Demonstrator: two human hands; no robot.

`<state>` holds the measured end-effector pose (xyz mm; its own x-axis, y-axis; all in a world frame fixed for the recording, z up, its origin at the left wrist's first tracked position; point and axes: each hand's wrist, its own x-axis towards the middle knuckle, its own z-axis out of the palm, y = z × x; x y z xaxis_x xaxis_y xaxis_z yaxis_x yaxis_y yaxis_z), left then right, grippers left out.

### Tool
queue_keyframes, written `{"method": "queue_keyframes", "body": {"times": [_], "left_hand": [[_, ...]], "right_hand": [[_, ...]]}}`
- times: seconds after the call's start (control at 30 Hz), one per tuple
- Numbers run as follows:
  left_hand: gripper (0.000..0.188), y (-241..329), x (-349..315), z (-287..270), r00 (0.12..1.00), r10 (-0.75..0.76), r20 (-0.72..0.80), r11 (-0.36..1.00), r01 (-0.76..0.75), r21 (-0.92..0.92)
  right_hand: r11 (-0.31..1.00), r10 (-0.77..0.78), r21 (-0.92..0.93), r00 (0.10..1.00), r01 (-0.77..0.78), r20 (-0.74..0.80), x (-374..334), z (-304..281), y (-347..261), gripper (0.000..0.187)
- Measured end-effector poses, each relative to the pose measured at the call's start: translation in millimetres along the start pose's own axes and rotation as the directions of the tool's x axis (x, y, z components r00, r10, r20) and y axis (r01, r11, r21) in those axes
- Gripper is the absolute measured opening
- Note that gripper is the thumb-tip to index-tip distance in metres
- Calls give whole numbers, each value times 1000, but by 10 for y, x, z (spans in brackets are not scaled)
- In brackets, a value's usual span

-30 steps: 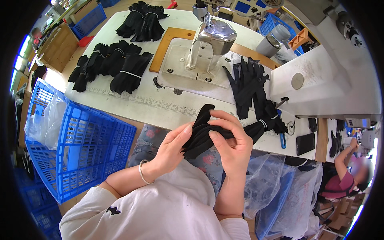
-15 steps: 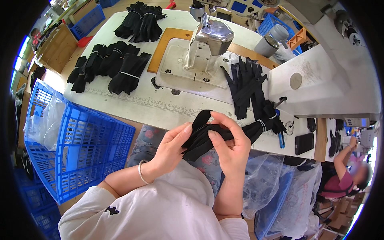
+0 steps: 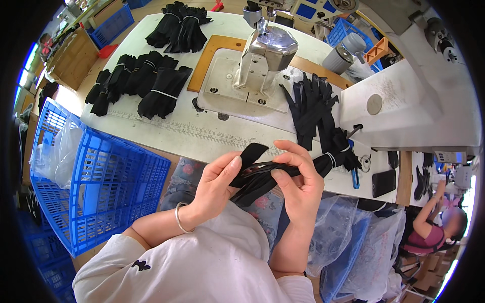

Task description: The recorder is taking black gloves, stacking them together, and using a thin white string to bundle them into groups.

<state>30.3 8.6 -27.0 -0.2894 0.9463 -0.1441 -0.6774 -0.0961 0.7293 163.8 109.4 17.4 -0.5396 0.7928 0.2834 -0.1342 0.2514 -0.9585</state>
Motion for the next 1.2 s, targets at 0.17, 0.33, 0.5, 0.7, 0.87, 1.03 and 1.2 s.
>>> {"method": "queue_keyframes", "body": {"times": [0.17,0.33,0.5,0.7,0.87,1.03,1.2], "left_hand": [[20,-38,15,-28,981,190,-24,932,-173,318],[14,92,4,4,935,353,27,781,-311,542],[32,121,10,-9,887,397,237,538,-434,722],[47,90,118,-31,970,191,148,659,-238,714],[44,361,194,-82,977,90,191,515,-210,831],[58,836,414,-370,778,611,148,-192,-35,981],[62,1375,522,-959,621,783,37,-311,339,888]], "right_hand": [[986,41,162,999,-42,7,-18,-20,76,20],[980,88,181,995,-78,-48,-25,-17,84,20],[986,108,130,994,-104,-20,56,117,144,19],[992,114,34,977,-122,179,171,267,199,46],[979,194,-100,965,-179,179,349,167,199,45],[954,249,-204,961,-222,117,524,73,379,46],[899,219,-418,961,-132,168,597,-31,516,50]]}}
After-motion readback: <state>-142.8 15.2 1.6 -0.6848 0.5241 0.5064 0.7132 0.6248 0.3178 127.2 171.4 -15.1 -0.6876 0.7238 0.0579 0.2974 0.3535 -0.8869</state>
